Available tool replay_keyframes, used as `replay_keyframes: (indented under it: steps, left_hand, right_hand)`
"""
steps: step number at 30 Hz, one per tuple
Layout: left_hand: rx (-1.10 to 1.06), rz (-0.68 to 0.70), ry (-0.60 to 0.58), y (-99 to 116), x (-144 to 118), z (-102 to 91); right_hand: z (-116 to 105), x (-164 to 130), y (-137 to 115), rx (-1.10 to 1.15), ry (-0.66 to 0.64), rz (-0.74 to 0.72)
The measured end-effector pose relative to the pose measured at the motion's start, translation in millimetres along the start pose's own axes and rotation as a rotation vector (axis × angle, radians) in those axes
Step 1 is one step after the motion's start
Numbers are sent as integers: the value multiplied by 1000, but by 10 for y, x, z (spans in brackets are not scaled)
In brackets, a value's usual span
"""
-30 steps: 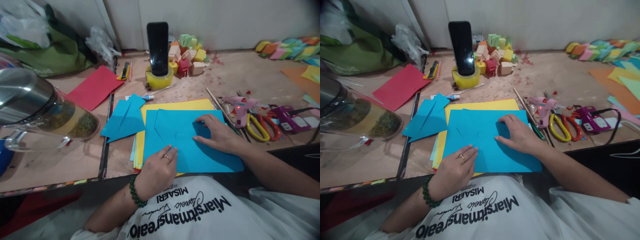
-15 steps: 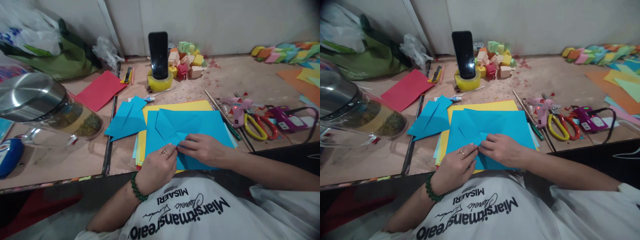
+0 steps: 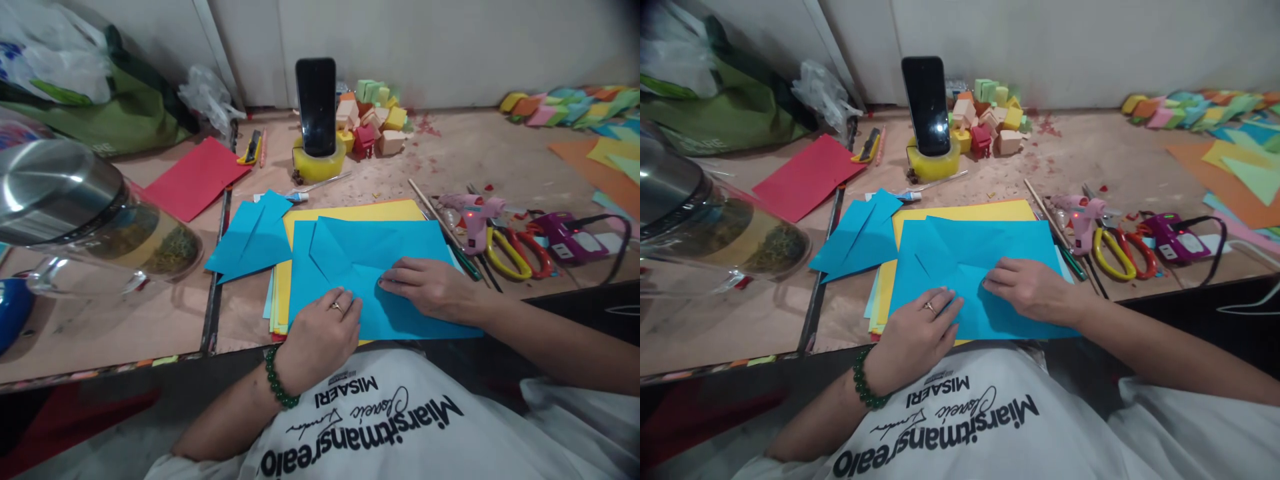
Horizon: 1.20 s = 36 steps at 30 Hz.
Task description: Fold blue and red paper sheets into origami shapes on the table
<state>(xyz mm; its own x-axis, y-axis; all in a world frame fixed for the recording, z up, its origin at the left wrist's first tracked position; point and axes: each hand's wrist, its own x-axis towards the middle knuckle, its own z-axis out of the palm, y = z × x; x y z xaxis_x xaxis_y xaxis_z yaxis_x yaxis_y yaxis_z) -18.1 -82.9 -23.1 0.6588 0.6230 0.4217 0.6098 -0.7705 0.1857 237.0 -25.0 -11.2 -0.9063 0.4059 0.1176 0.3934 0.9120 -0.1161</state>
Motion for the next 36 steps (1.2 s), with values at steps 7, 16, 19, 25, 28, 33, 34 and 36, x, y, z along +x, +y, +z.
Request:
replay_keyframes:
  steps: [7, 16, 19, 25, 28, 33, 34, 36]
  left_hand:
    - [-42, -12, 5, 21, -57, -30]
    - [-43, -22, -3, 14, -65, -35]
    - [-70, -12, -26, 4, -77, -39]
    - [-97, -15, -18, -1, -78, -61]
    - [-94, -9, -4, -2, -78, -73]
    - [-98, -38, -35, -4, -73, -64]
    - [-101, -46, -46, -4, -68, -63]
    - [-101, -66, -72, -2, -55, -70]
  right_hand:
    - [-70, 380, -282, 179, -38, 408]
    - [-255, 645, -232, 148, -319, 598]
    - [-279, 590, -160, 97, -347, 640]
    - [-287, 309, 84, 115, -333, 759]
    - [-305, 116, 196, 74, -337, 818]
    - [-257, 8, 117, -96, 11, 459]
    - [-219, 25, 80, -149, 67, 327]
    - [-124, 69, 32, -270, 150, 109]
